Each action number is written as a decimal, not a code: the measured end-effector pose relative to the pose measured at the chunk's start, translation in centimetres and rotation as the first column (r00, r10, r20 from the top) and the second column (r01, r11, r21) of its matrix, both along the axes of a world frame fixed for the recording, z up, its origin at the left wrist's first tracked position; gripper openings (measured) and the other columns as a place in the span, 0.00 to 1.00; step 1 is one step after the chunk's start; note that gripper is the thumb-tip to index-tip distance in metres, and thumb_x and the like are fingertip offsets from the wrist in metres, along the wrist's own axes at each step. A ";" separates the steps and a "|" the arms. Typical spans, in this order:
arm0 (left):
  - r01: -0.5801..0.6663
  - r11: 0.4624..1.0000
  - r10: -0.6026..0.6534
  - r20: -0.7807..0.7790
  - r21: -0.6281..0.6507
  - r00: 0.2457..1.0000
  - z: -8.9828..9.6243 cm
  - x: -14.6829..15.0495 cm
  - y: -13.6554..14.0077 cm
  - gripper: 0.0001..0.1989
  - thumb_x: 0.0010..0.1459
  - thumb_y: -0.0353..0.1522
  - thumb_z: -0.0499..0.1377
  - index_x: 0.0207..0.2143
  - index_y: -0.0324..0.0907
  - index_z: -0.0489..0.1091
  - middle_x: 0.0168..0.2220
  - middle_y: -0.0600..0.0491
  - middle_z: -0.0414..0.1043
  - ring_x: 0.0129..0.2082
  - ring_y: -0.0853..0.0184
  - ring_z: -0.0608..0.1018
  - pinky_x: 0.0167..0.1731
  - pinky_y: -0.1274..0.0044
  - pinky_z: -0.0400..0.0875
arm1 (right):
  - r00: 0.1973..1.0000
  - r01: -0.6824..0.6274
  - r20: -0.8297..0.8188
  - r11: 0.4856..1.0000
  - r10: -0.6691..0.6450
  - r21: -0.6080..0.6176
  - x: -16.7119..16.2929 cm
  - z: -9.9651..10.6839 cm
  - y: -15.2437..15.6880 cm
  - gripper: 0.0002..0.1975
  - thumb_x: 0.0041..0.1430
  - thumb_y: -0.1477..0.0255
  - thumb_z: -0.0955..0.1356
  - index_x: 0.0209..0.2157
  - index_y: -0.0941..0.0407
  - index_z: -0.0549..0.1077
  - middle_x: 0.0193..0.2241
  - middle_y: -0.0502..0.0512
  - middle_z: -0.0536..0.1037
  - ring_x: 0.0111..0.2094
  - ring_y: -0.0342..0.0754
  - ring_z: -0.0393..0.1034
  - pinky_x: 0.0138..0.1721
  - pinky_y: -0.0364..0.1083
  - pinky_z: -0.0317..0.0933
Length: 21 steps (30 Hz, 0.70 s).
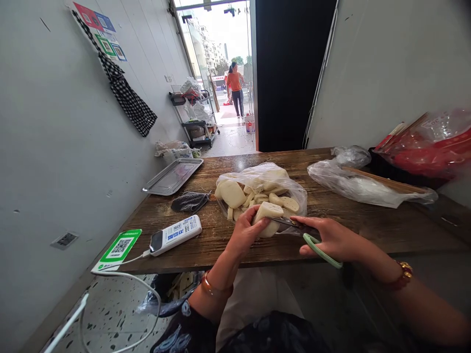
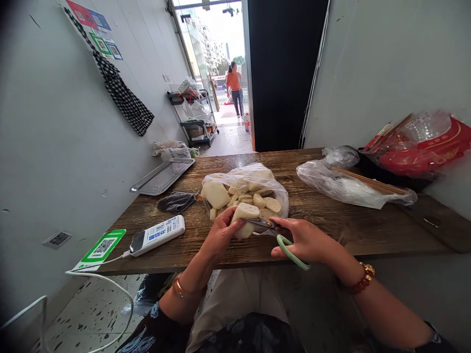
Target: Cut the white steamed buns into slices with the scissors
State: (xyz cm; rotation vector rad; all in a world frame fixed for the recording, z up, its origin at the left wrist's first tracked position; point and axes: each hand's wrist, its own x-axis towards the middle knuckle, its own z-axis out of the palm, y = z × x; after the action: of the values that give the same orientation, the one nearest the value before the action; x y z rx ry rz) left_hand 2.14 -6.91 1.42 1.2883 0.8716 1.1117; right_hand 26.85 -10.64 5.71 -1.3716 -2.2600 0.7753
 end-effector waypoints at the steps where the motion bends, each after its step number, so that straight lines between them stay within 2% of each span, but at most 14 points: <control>1: -0.021 1.000 0.021 -0.003 0.012 1.000 -0.1 0.0 0.0 0.24 0.51 0.42 0.68 0.47 0.40 0.74 0.44 0.48 0.78 0.43 0.59 0.76 0.43 0.74 0.69 | 1.000 0.006 0.015 1.000 -0.007 0.013 0.0 0.0 -0.1 0.37 0.48 0.65 0.75 0.61 0.56 0.69 0.53 0.60 0.79 0.51 0.62 0.75 0.51 0.54 0.68; 5: -0.088 0.994 0.090 -0.030 0.068 0.995 -0.3 0.0 0.0 0.24 0.51 0.41 0.68 0.48 0.41 0.74 0.46 0.48 0.77 0.46 0.59 0.75 0.46 0.74 0.69 | 0.997 0.053 0.055 0.999 -0.053 0.000 0.1 -0.1 -0.7 0.39 0.48 0.63 0.75 0.62 0.56 0.68 0.54 0.62 0.78 0.52 0.62 0.75 0.51 0.55 0.68; 14: 0.089 0.996 -0.085 -0.119 0.028 0.989 0.9 0.2 0.0 0.24 0.52 0.42 0.67 0.48 0.39 0.75 0.43 0.47 0.78 0.43 0.59 0.76 0.41 0.74 0.68 | 0.997 -0.029 -0.069 0.997 0.024 -0.075 0.1 -0.4 0.0 0.41 0.48 0.60 0.75 0.63 0.57 0.66 0.58 0.61 0.74 0.57 0.62 0.70 0.57 0.56 0.64; 18: 0.113 0.993 -0.107 -0.155 0.032 0.982 1.0 0.3 0.3 0.23 0.52 0.42 0.67 0.47 0.39 0.77 0.41 0.48 0.78 0.41 0.60 0.75 0.40 0.75 0.68 | 0.998 -0.019 -0.055 0.998 0.016 -0.053 -0.1 -0.6 0.4 0.40 0.49 0.61 0.75 0.62 0.59 0.68 0.55 0.62 0.77 0.53 0.63 0.73 0.53 0.56 0.66; 21: 0.115 0.993 -0.112 -0.154 0.013 0.982 1.1 0.3 0.4 0.24 0.51 0.43 0.67 0.47 0.38 0.77 0.39 0.48 0.78 0.39 0.61 0.75 0.38 0.75 0.67 | 1.000 -0.004 -0.018 1.000 0.003 -0.019 0.0 -0.9 0.6 0.36 0.49 0.63 0.75 0.60 0.58 0.71 0.48 0.59 0.82 0.47 0.61 0.76 0.49 0.54 0.69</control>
State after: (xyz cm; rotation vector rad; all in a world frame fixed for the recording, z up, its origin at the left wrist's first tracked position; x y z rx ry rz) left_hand 2.43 -6.50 2.52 1.4386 0.8892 0.9444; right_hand 26.89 -10.06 4.83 -1.3643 -2.2476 0.8095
